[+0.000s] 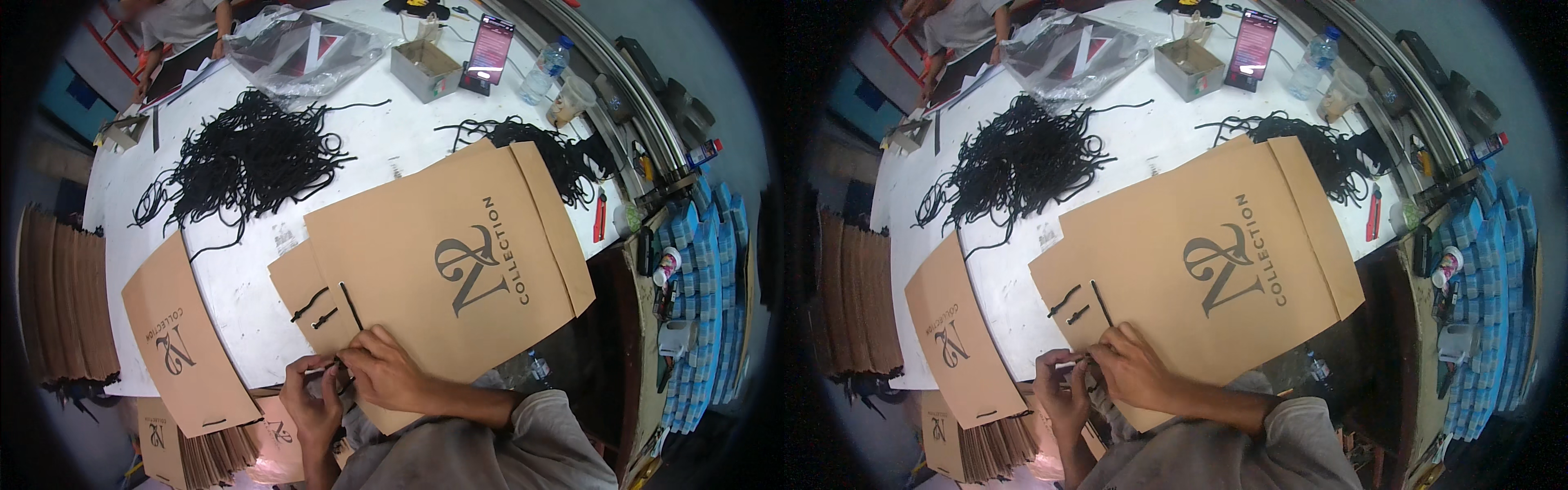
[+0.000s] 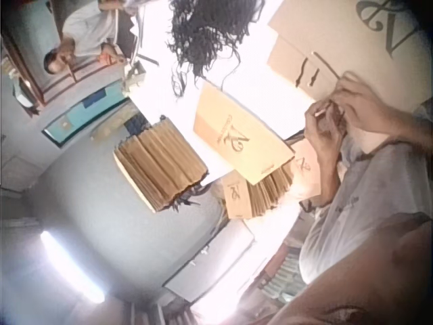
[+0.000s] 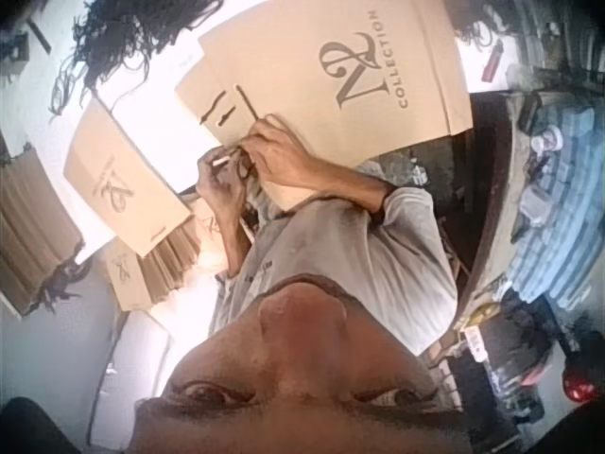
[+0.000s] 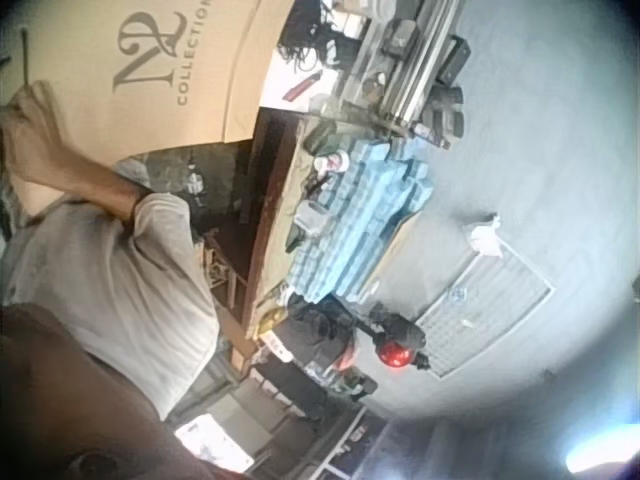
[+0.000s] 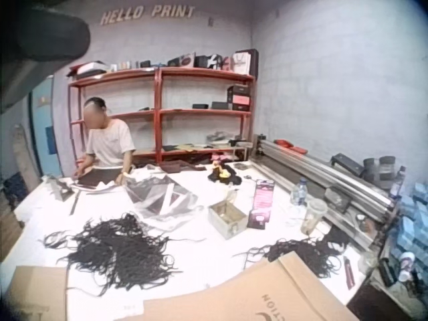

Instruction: The person threads black cords through pre-punched holes in brown paper bags, ties knots, and stacks the finished bags. The process is repeated for multiple bags on a white work table.

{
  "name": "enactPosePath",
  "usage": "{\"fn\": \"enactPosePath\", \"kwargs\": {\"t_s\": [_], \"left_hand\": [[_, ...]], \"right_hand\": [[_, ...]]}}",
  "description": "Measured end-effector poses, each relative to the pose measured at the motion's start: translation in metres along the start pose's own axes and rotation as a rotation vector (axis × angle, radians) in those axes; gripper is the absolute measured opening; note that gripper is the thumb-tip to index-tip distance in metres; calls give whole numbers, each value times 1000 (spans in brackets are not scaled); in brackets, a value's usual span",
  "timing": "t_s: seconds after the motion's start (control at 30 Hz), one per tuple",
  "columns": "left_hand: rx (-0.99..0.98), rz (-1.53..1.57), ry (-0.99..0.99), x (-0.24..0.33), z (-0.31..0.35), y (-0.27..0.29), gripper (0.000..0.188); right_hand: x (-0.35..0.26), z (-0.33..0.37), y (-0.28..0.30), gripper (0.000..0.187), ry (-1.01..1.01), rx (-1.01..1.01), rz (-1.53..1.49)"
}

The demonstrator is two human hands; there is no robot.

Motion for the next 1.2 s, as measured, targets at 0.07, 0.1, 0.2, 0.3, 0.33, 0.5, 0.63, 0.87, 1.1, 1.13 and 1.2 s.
{"fn": "enactPosePath", "kwargs": {"t_s": [0.07,0.1,0.2,0.3,0.33,0.5,0.63,0.87,1.1,1.13,1.2], "left_hand": [[27,22,-72,2,-2,0,23],[40,100,-60,-1,-2,-1,23],[94,354,67,-19,-2,-3,25],[54,392,45,-27,5,-9,28],[21,344,-20,-21,6,-15,27],[81,362,-88,-12,8,-17,21],[65,259,-111,-2,7,-11,18],[203,568,70,-25,23,-12,10],[193,604,158,-42,31,-11,11],[195,584,157,-44,30,-10,11],[251,694,188,-42,28,-15,11]], "right_hand": [[0,-2,-1,13,37,-83,4],[3,-2,-1,13,48,-103,-35],[30,-4,-2,10,-162,-209,-332],[38,-5,-4,8,-321,-242,-443],[37,-5,-2,8,-313,-210,-434],[33,-5,-4,11,-353,-233,-387],[31,-4,-10,9,-286,-213,-388],[31,-2,-7,15,-287,-238,-366],[8,-9,-9,23,-57,-231,-195],[10,-10,-7,23,-70,-230,-253],[6,-10,-9,22,-98,-262,-253]]}}
Point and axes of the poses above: each hand's wrist, its own z-axis away from the middle knuckle, its own y-axis out of the back of the hand, x = y × z, the point moved 10 cm from there along -z, towards the middle knuckle, and after that the axes turned 10 degrees about -y, right-handed, at the moved point
